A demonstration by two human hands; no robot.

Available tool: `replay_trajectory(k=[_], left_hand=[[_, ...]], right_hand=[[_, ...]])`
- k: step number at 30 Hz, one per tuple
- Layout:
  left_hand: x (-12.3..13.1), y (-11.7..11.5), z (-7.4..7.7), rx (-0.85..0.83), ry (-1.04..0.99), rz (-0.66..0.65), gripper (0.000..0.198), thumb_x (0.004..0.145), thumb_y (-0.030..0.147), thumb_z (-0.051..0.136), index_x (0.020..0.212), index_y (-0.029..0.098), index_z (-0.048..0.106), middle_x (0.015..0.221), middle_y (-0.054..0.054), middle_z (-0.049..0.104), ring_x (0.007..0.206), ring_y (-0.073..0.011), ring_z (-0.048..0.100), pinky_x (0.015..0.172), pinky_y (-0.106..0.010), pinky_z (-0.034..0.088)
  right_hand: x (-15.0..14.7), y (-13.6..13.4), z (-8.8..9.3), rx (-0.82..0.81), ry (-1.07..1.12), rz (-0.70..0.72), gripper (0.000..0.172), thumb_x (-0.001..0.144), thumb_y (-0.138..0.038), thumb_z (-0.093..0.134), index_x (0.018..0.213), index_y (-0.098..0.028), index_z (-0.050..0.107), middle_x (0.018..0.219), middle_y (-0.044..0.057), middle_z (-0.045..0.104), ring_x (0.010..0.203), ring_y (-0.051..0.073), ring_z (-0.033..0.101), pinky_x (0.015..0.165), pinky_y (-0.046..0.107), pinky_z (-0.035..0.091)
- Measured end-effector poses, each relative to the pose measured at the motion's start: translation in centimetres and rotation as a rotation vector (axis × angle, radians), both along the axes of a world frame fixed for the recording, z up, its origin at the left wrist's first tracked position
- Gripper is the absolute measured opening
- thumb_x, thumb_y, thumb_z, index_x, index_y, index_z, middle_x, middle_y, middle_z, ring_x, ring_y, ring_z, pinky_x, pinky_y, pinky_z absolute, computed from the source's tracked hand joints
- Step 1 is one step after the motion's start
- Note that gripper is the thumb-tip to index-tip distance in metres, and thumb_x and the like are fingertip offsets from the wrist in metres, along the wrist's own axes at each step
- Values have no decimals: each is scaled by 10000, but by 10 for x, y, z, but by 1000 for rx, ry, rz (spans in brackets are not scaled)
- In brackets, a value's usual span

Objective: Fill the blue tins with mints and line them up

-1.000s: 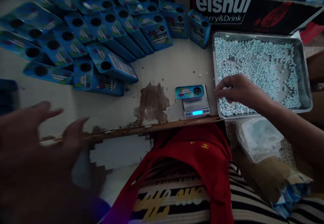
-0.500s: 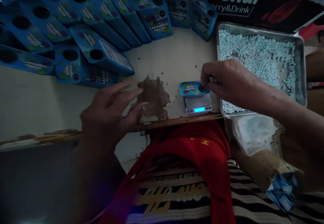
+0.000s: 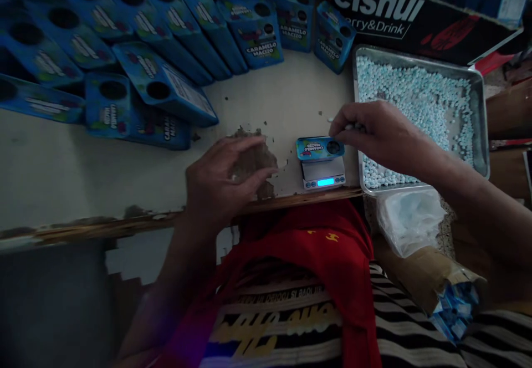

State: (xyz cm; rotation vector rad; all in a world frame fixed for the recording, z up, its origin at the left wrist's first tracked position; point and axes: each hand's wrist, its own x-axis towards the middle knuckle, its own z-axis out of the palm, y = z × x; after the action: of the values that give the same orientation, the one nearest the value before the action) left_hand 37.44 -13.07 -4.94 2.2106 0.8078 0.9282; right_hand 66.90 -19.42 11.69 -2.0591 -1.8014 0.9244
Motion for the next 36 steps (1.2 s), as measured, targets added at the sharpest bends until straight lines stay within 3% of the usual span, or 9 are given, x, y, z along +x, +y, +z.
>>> replay_trajectory(k=[3,9,16,19,23,27,30,33,36], left_hand=[[31,-7,-5,-159,-23,-42,669,969,311,907,1566,246,611,1483,-118,768,1383,-325,757,1203,-493,640],[95,10,16,-124,58,-262,358,1030,116,681,1367,232,717,1280,-70,810,1180,-267,779,1055,-397,654],[164,18,74,464,138,-484,351,1195,182,482,1300,303,795,1410,-61,798,1442,-306,691,1296,-585,482],[180,17,64,538,131,-451,337,1192,184,509,1286,292,814,1370,-71,819,1384,-299,723,1263,-548,503],[177,24,34,344,36,-283,300,1112,163,613,1273,290,832,1285,-72,837,1235,-290,761,1147,-477,567],[149,22,15,-48,-105,-143,218,1030,315,775,1240,266,803,1217,-58,827,1146,-267,775,1052,-398,634],[118,10,4,-368,-200,13,429,891,408,936,1252,258,758,1163,-39,820,1071,-253,792,996,-370,671],[93,-7,-10,-575,-242,70,550,778,386,1016,1237,254,744,1079,-17,819,987,-235,801,926,-344,692],[83,-24,-22,-696,-267,41,574,754,450,1038,1186,228,732,1051,-29,829,963,-237,814,898,-347,707]], right_hand=[[29,-9,-15,-7,102,-127,134,970,-299,794,1039,-230,886,753,2,711,714,181,603,710,331,462],[67,-48,-66,142,79,-369,173,894,-396,889,993,-255,886,1204,86,880,1195,309,779,1109,474,564],[34,-59,-113,199,1277,-925,340,1102,-560,717,1032,-229,750,964,35,797,926,180,756,872,314,660],[27,-55,-119,253,1559,-1023,279,1162,-464,642,1020,-232,707,927,12,767,882,169,730,803,275,657],[30,-59,-120,206,1718,-1110,244,1156,-395,653,982,-230,699,942,43,800,892,219,765,874,361,714],[41,-63,-121,55,1699,-1065,295,1170,-393,600,1055,-184,774,983,109,827,961,233,801,951,356,715],[53,-66,-122,11,1548,-992,343,1132,-478,670,1087,-173,819,1070,141,853,1064,243,820,1011,360,699],[65,-72,-119,76,1198,-854,507,1089,-689,666,1091,-219,857,1192,140,869,1202,293,813,1113,455,659],[78,-80,-115,339,612,-699,595,1103,-771,577,1145,-259,878,1376,108,847,1417,326,728,1265,536,530]])
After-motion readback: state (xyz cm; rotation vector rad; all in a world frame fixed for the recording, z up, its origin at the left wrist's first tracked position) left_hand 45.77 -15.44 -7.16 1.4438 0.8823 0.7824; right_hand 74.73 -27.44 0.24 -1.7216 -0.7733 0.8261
